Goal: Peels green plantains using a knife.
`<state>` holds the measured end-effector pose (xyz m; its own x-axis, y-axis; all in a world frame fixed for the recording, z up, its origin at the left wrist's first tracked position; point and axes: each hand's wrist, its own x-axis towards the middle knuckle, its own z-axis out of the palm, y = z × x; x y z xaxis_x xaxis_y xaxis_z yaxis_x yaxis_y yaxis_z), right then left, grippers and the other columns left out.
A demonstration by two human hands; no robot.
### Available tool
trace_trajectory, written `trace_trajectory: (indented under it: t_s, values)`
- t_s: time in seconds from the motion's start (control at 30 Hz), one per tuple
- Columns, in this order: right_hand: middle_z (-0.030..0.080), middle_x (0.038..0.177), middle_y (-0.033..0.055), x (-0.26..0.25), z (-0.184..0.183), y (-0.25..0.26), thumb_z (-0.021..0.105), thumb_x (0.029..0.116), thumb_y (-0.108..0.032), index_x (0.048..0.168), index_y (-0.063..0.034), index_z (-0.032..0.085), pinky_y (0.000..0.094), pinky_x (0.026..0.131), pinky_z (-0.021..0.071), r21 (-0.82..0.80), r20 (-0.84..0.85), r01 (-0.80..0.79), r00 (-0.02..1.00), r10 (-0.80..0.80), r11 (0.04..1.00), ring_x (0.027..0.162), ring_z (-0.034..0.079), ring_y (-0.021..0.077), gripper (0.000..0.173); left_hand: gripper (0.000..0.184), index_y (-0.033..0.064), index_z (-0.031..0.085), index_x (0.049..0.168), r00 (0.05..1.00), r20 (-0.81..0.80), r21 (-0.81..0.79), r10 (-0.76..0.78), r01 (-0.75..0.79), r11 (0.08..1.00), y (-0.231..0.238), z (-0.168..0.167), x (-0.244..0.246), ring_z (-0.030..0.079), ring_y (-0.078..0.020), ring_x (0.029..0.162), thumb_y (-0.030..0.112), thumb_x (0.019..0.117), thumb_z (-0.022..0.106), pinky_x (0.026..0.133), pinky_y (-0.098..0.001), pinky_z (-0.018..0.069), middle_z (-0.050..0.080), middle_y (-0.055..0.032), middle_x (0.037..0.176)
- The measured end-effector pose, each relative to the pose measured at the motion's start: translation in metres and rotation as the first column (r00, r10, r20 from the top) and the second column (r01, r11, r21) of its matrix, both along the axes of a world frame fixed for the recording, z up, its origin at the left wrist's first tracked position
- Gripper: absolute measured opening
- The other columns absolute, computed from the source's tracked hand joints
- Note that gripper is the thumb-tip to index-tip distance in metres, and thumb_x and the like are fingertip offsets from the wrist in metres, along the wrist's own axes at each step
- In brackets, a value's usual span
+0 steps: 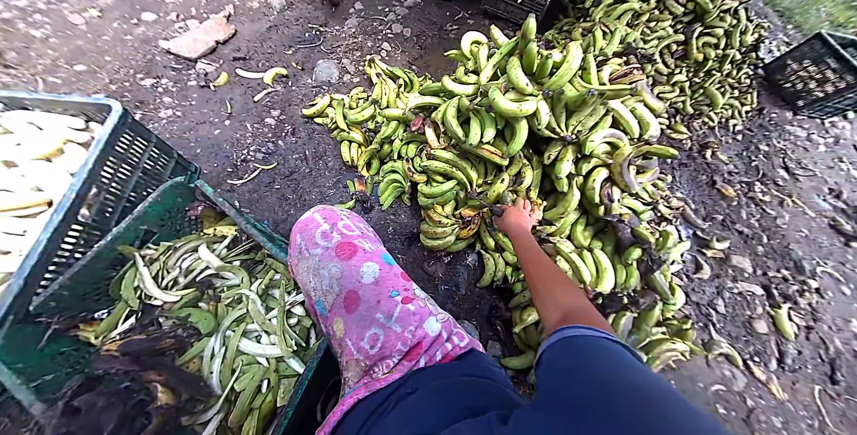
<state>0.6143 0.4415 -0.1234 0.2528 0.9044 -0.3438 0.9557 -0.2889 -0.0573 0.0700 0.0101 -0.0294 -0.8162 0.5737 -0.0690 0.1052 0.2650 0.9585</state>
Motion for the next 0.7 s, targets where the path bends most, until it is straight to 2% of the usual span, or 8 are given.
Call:
trace_trajectory:
  t_s: [0.13, 0.23, 0.33, 0.4, 0.5, 0.6, 0.63, 0.7]
  values:
    - [0.040, 0.155, 0.0286, -0.079, 0.040, -0.010, 0.075, 0.0932, -0.038, 0.127, -0.0109, 0.071, 0.0678, 0.109, 0.0366, 0.209, -0.485, 0.221, 0.870, -0.095, 0.953, 0.140, 0.042, 0.0465, 0.043, 0.058, 0.0011, 0.032, 0.154, 0.995, -0.096, -0.025, -0.021, 0.019, 1.000, 0.018, -0.001, 0.004, 0.060, -0.0079, 0.103, 0.026, 0.1055, 0.050, 0.089, -0.0275, 0.0531, 0.055, -0.0145, 0.135]
    - [0.040, 0.155, 0.0283, -0.176, 0.087, -0.020, 0.078, 0.0918, -0.028, 0.125, -0.0069, 0.072, 0.0570, 0.112, 0.0416, 0.310, -0.783, 0.212, 0.609, 0.123, 0.927, 0.140, 0.044, 0.0417, 0.040, 0.068, 0.0069, 0.033, 0.158, 0.960, -0.276, -0.053, -0.043, 0.029, 0.998, 0.043, 0.005, 0.023, 0.056, -0.0194, 0.128, 0.035, 0.0998, 0.056, 0.105, -0.0368, 0.0481, 0.047, -0.0192, 0.151]
    - [0.038, 0.152, 0.0313, -0.278, 0.134, -0.061, 0.079, 0.0897, -0.020, 0.126, -0.0049, 0.071, 0.0492, 0.109, 0.0465, 0.500, -0.825, 0.042, 0.328, 0.461, 0.865, 0.136, 0.046, 0.0392, 0.040, 0.086, 0.0019, 0.029, 0.158, 0.860, -0.498, -0.196, -0.110, 0.012, 0.980, 0.057, 0.006, 0.044, 0.043, -0.0376, 0.142, 0.048, 0.0925, 0.059, 0.115, -0.0526, 0.0390, 0.040, -0.0267, 0.155]
    - [0.042, 0.151, 0.0310, -0.337, 0.169, -0.107, 0.079, 0.0885, -0.021, 0.125, -0.0083, 0.073, 0.0538, 0.112, 0.0432, 0.584, -0.774, -0.156, 0.188, 0.605, 0.796, 0.139, 0.044, 0.0408, 0.039, 0.090, -0.0024, 0.034, 0.155, 0.776, -0.617, -0.257, -0.128, -0.045, 0.965, 0.062, 0.010, 0.053, 0.033, -0.0486, 0.146, 0.054, 0.0897, 0.061, 0.118, -0.0629, 0.0294, 0.038, -0.0284, 0.157]
    - [0.044, 0.152, 0.0268, -0.395, 0.204, -0.191, 0.080, 0.0886, -0.024, 0.121, -0.0116, 0.075, 0.0629, 0.110, 0.0405, 0.613, -0.710, -0.513, -0.025, 0.703, 0.601, 0.137, 0.047, 0.0406, 0.035, 0.103, -0.0026, 0.030, 0.157, 0.723, -0.686, -0.277, -0.078, -0.161, 0.947, 0.068, 0.008, 0.050, 0.021, -0.0510, 0.150, 0.062, 0.0847, 0.064, 0.119, -0.0680, 0.0190, 0.026, -0.0292, 0.162]
    - [0.056, 0.143, 0.0186, -0.420, 0.194, -0.256, 0.082, 0.0890, -0.020, 0.124, -0.0093, 0.073, 0.0551, 0.102, 0.0513, 0.545, -0.758, -0.748, -0.245, 0.605, 0.379, 0.125, 0.060, 0.0304, 0.037, 0.084, 0.0034, 0.037, 0.154, 0.799, -0.588, -0.201, 0.127, -0.296, 0.934, 0.054, 0.005, 0.038, 0.044, -0.0422, 0.141, 0.033, 0.0869, 0.076, 0.111, -0.0651, 0.0367, 0.042, -0.0245, 0.155]
    - [0.058, 0.143, 0.0155, -0.426, 0.179, -0.267, 0.079, 0.0914, -0.019, 0.127, -0.0083, 0.071, 0.0519, 0.102, 0.0531, 0.491, -0.805, -0.794, -0.258, 0.534, 0.357, 0.123, 0.062, 0.0272, 0.038, 0.074, 0.0062, 0.040, 0.154, 0.849, -0.486, -0.147, 0.209, -0.315, 0.938, 0.045, -0.001, 0.027, 0.053, -0.0365, 0.133, 0.027, 0.0913, 0.074, 0.107, -0.0610, 0.0442, 0.050, -0.0203, 0.150]
    - [0.065, 0.135, 0.0108, -0.429, 0.130, -0.278, 0.073, 0.0963, -0.025, 0.132, -0.0078, 0.066, 0.0478, 0.101, 0.0549, 0.355, -0.872, -0.864, -0.170, 0.459, 0.356, 0.116, 0.066, 0.0219, 0.040, 0.062, 0.0092, 0.046, 0.148, 0.911, -0.213, 0.027, 0.353, -0.355, 0.934, 0.028, -0.012, 0.007, 0.067, -0.0259, 0.108, 0.033, 0.0958, 0.070, 0.090, -0.0508, 0.0566, 0.065, -0.0153, 0.127]
